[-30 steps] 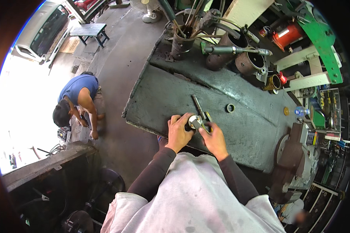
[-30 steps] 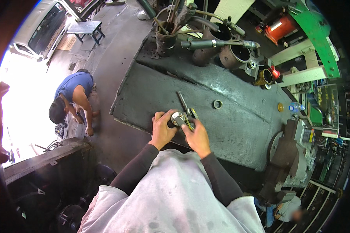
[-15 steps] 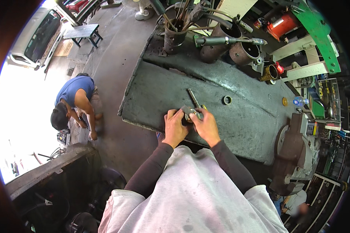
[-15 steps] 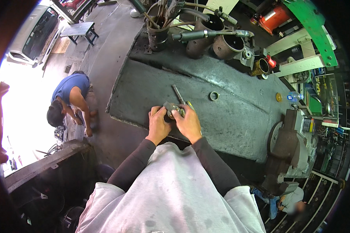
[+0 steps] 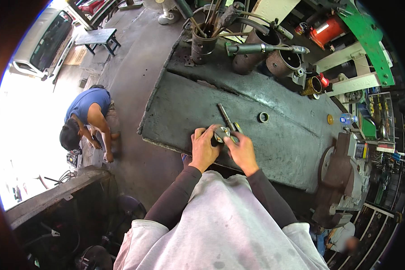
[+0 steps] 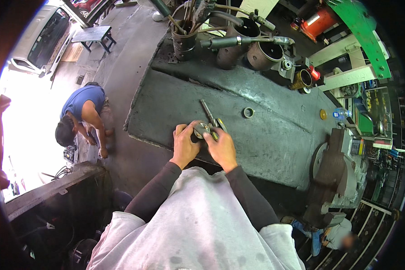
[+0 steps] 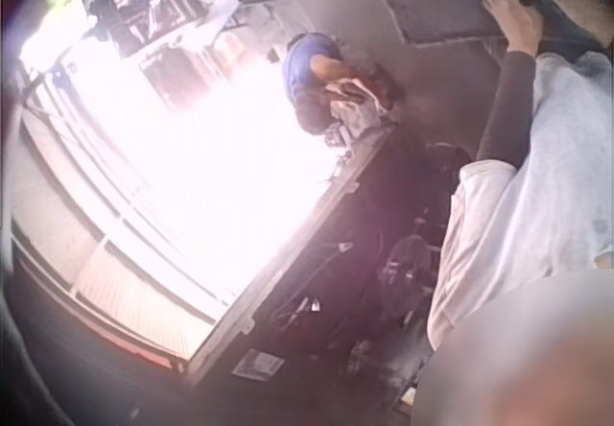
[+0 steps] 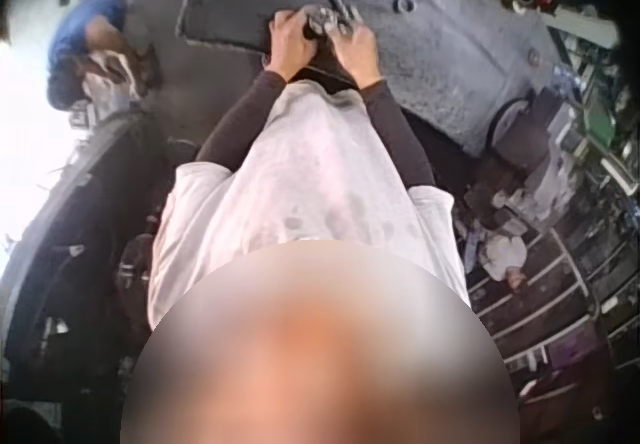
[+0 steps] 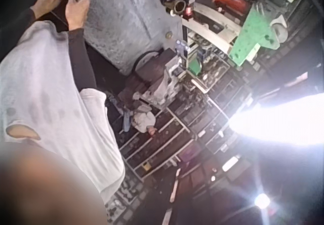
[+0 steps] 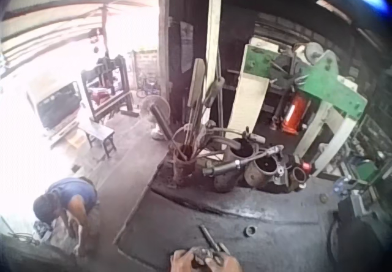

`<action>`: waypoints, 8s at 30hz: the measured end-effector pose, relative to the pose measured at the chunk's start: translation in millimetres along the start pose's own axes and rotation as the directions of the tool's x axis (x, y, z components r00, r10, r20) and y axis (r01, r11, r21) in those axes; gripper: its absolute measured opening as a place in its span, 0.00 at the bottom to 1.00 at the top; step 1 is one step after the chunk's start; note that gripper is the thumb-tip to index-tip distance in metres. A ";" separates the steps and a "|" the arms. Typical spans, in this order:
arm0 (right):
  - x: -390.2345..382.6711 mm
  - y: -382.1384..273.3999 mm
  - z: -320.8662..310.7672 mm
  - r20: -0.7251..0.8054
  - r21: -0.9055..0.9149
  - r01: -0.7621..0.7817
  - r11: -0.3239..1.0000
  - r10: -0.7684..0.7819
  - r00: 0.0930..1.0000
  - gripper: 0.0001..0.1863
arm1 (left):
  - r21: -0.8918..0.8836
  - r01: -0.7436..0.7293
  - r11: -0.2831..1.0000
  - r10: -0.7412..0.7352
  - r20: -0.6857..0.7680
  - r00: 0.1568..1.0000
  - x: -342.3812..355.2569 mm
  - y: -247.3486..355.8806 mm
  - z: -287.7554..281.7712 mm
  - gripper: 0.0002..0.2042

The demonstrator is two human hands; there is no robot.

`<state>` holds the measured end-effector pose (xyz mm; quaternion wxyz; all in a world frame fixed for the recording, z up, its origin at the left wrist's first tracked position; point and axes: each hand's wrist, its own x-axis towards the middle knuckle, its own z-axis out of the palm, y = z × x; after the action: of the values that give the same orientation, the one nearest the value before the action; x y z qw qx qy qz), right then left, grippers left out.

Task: The person uses pliers and a hammer to adjust and tap a small cylindrical metal part on a workbench. They repeatedly reposition the part, use the pliers to grip and rotate it, and strike it with the hammer while holding it steady.

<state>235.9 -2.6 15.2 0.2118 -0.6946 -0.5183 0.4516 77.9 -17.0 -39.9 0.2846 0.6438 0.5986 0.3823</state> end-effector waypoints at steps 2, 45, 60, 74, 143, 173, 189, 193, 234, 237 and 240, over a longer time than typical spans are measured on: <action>0.0 -1.9 -1.5 -0.016 0.080 0.168 0.982 -0.168 0.986 0.24 | 0.065 0.031 0.997 -0.036 0.070 0.997 0.3 -0.5 -1.4 0.32; -1.9 8.6 -2.4 -0.006 0.006 0.114 0.993 -0.114 0.993 0.24 | 0.057 -0.009 0.998 0.008 0.021 1.000 -1.1 -1.4 0.3 0.30; -5.6 4.9 -3.3 0.064 -0.024 -0.237 0.971 0.238 0.969 0.25 | 0.069 0.011 0.998 -0.014 0.042 0.999 0.1 -1.9 1.1 0.32; -1.1 8.6 0.0 -0.056 0.068 0.282 0.957 -0.279 0.959 0.22 | 0.128 0.035 0.991 -0.048 0.104 0.993 2.8 -3.3 0.0 0.32; -5.4 -3.0 -8.7 -0.007 -0.060 0.043 0.997 -0.043 0.999 0.27 | 0.093 0.035 0.995 -0.041 0.066 0.997 -2.6 -1.0 2.0 0.31; -76.5 85.0 -58.2 -0.051 0.393 -0.162 0.905 0.197 0.979 0.20 | 0.108 0.141 0.984 -0.156 0.141 0.978 24.0 26.7 -7.9 0.36; -68.7 41.4 -44.0 0.019 0.479 -0.177 0.859 0.192 0.981 0.12 | 0.166 0.114 0.979 -0.112 -0.024 0.993 2.2 27.0 7.6 0.37; -66.2 38.0 -34.3 -0.003 0.431 -0.137 0.892 0.154 0.988 0.12 | 0.015 -0.015 1.000 0.013 0.129 0.992 1.5 16.6 -8.7 0.35; -8.1 55.9 -8.8 -0.024 0.044 0.055 0.997 -0.054 0.998 0.14 | -0.107 0.128 0.986 -0.106 0.194 0.975 -0.3 11.4 -34.3 0.36; -0.7 67.4 -12.3 -0.039 0.021 0.173 0.985 -0.172 0.984 0.15 | -0.057 0.113 0.992 -0.098 0.212 0.972 -3.2 6.5 -23.1 0.36; 2.2 68.7 -12.2 0.005 0.043 0.056 0.997 -0.057 0.998 0.15 | -0.042 0.076 0.996 -0.069 0.163 0.984 -2.5 -0.4 -19.5 0.37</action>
<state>282.7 -24.1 -32.0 0.2379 -0.6735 -0.5286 0.4588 61.5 -21.2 -30.0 0.3614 0.6434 0.5872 0.3326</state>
